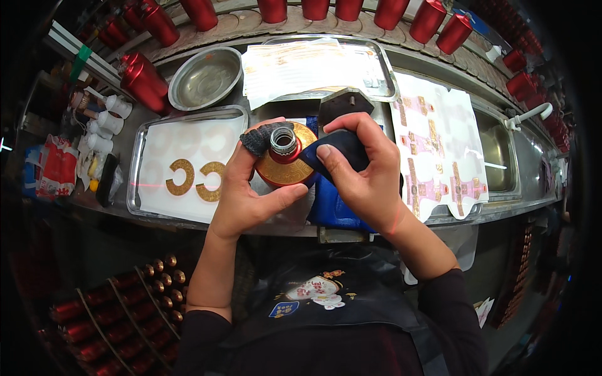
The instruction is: The person cleans a red cylindrical container with a cloth, then applies a gold circular seal to the neck and a rectangular label to the body. The person smooths the label and places the finished container among others on the counter.
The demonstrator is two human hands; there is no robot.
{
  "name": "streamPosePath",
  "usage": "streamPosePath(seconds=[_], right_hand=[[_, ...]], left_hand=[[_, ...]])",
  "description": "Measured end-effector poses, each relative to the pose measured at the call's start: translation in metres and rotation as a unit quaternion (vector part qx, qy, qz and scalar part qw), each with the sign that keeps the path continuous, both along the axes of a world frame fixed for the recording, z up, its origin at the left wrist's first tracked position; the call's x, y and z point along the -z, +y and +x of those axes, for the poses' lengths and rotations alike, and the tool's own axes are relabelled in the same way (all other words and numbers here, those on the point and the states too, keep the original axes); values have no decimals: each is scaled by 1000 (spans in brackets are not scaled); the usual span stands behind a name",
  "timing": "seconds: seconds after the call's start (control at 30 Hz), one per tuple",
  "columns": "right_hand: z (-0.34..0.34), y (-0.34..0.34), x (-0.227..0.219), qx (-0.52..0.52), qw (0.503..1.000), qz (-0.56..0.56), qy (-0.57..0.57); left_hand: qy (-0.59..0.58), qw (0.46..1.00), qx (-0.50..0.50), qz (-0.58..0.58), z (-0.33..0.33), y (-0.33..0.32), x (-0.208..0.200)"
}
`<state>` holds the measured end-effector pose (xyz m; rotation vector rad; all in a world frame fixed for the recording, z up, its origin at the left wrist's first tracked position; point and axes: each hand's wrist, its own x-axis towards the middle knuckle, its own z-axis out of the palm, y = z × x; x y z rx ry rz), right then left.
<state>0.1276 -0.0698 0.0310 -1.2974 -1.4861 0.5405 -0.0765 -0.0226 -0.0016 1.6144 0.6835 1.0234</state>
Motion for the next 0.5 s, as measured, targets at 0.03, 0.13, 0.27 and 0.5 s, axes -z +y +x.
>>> streamPosePath(seconds=[0.03, 0.13, 0.27, 0.5], right_hand=[[2, 11, -3, 11, 1000, 23, -16], [7, 27, -14, 44, 999, -22, -24], [-5, 10, -16, 38, 994, 74, 70], [4, 11, -6, 53, 998, 32, 18]], left_hand=[[-7, 1000, 0, -1, 0, 0, 0], [1, 1000, 9, -25, 0, 2, -2], [-9, 1000, -5, 3, 0, 1, 0], [-6, 1000, -1, -8, -1, 1, 0]])
